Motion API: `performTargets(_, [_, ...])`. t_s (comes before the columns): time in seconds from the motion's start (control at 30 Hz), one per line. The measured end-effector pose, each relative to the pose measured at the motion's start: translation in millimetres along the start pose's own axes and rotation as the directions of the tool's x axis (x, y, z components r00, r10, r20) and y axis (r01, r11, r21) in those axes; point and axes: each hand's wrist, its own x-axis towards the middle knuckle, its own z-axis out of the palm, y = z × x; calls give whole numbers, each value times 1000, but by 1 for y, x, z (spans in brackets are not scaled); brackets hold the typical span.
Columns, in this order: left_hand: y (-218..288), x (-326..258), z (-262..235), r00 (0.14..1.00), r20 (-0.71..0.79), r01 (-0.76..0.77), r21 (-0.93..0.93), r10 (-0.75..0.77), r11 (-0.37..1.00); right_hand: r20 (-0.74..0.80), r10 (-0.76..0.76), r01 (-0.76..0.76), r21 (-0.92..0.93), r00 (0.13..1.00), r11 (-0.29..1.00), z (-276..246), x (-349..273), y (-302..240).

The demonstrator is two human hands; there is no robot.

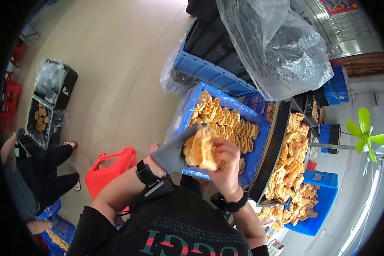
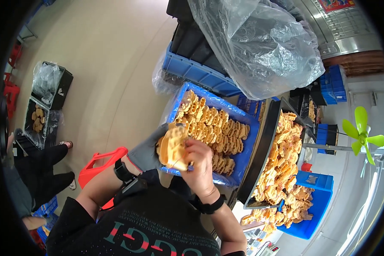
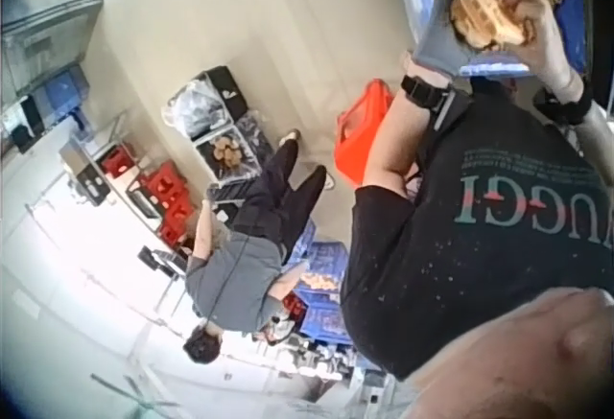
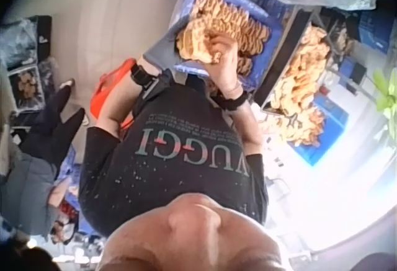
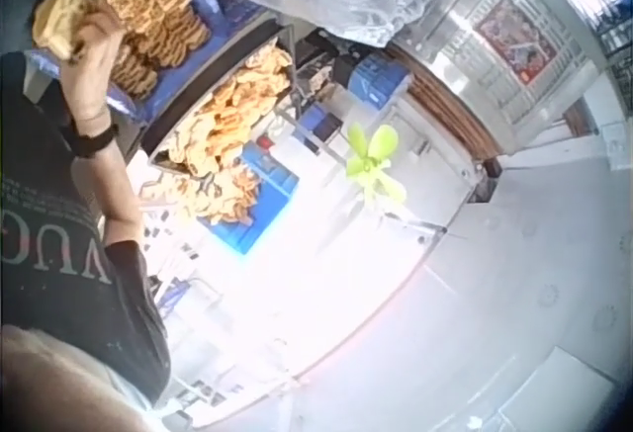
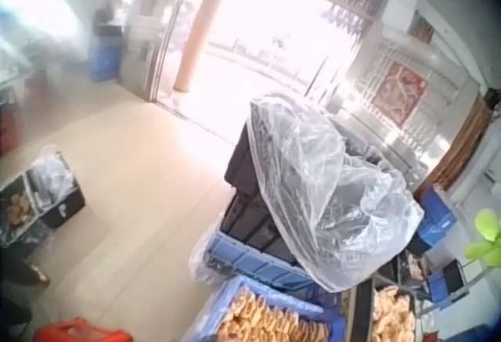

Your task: Sorting waffle-patterned snacks and arranging them into blue plastic crates in a production facility.

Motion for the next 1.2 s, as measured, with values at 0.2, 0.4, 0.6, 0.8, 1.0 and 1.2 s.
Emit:
performTargets(0.2, [6, -16, -6, 997, -71, -26, 232, 43, 972, 164, 28, -6, -130, 986, 991, -10, -8, -11])
performTargets(0.4, [11, -29, -38, 976, -187, 178, 366, -115, 914, 382, 85, -153, 151, 920, 977, -43, -14, -24])
performTargets(0.6, [10, -42, -63, 922, -201, 292, 922, -332, 253, 24, 500, -500, 68, 866, 863, -128, -55, 50])
performTargets(0.8, [-34, -9, -16, 882, -288, 464, 669, -373, 580, -639, 403, -748, -478, 656, 460, -266, -190, 208])
performTargets(1.0, [-88, 22, -7, 868, -331, 495, 528, -370, 690, -616, 690, -874, -484, 379, 49, -281, -243, 291])
performTargets(1.2, [-115, 26, -41, 877, -362, 460, 443, -316, 770, -587, 492, -744, -631, 643, 220, -301, -279, 310])
